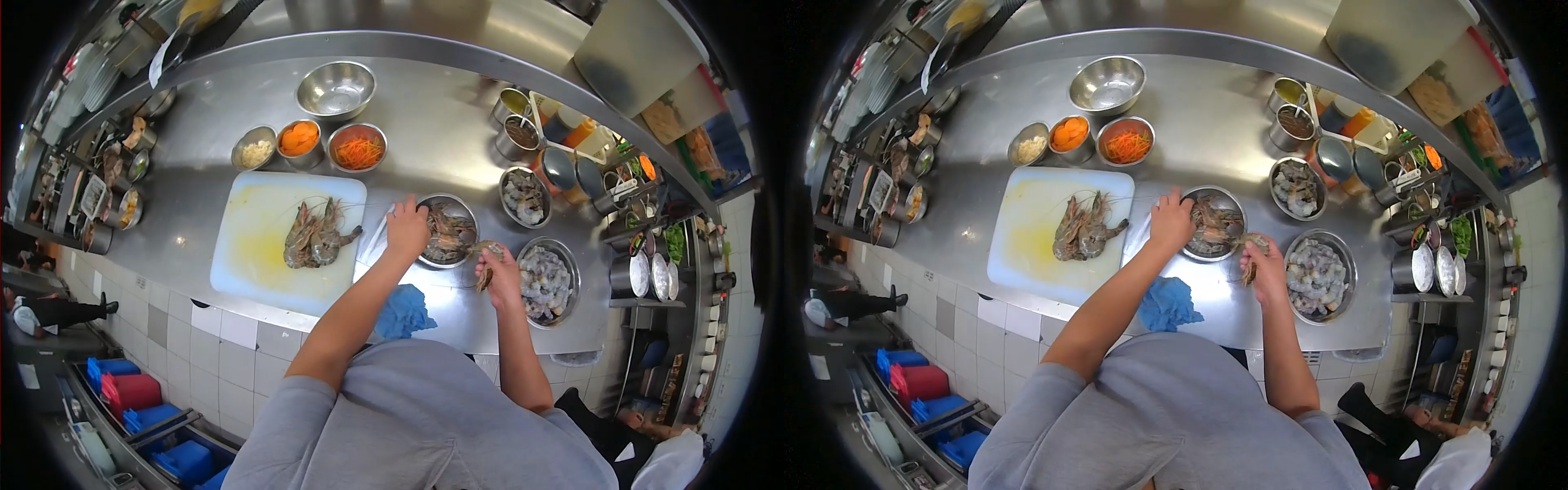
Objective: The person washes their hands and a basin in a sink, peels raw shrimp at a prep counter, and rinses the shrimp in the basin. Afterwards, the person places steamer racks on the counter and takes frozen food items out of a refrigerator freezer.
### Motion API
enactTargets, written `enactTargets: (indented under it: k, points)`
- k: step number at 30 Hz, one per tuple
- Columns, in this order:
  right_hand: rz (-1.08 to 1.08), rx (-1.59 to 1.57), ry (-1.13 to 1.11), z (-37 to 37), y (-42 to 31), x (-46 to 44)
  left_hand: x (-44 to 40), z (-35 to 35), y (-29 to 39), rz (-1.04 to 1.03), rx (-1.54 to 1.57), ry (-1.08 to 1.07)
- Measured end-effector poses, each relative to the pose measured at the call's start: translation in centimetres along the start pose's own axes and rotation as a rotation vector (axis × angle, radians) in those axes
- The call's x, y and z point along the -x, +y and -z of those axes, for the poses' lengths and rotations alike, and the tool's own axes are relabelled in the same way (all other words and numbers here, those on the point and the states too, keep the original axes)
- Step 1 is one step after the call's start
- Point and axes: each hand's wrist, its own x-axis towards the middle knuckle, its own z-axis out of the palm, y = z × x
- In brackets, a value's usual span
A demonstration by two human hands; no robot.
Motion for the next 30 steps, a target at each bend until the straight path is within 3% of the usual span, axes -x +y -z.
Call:
enactTargets:
  k: [3, 5, 9, 11, 15, 17, 21, 24, 26, 30]
  points:
    - [-0.001, 0.018, -0.006, -0.1, 0.1, 0.2, -0.6, -0.1, 0.9, 0.048, -0.028, -0.086]
    - [0.005, 0.018, -0.012, 0.2, 0.4, 0.3, -1.3, 0.7, 1.0, 0.084, -0.025, -0.267]
    - [0.014, -0.001, -0.023, 0.8, 0.6, 0.4, -1.9, -1.0, 0.1, 0.081, 0.077, -0.337]
    - [0.017, -0.014, -0.018, 0.9, 0.7, 0.4, -1.9, -1.8, -0.2, 0.070, 0.111, -0.215]
    - [0.003, -0.003, 0.008, 0.9, 0.4, 0.7, -2.2, 1.0, -0.9, 0.038, 0.214, -0.180]
    - [0.004, -0.020, 0.007, 0.9, 0.5, 0.7, -2.6, 1.3, -2.1, 0.173, 0.296, -0.185]
    - [0.009, -0.036, -0.006, 0.9, 0.1, 0.6, -2.9, 2.8, -3.5, 0.131, 0.266, -0.153]
    - [0.019, -0.033, -0.006, 0.8, 0.0, 0.5, -2.8, 4.7, -3.8, 0.172, 0.437, -0.074]
    - [0.025, -0.035, -0.013, 0.9, 0.0, 0.6, -2.8, 3.9, -5.0, 0.169, 0.766, 0.082]
    - [0.011, -0.027, 0.018, 0.8, -0.1, 0.5, -2.4, 4.6, -5.7, 0.132, 0.868, 0.124]
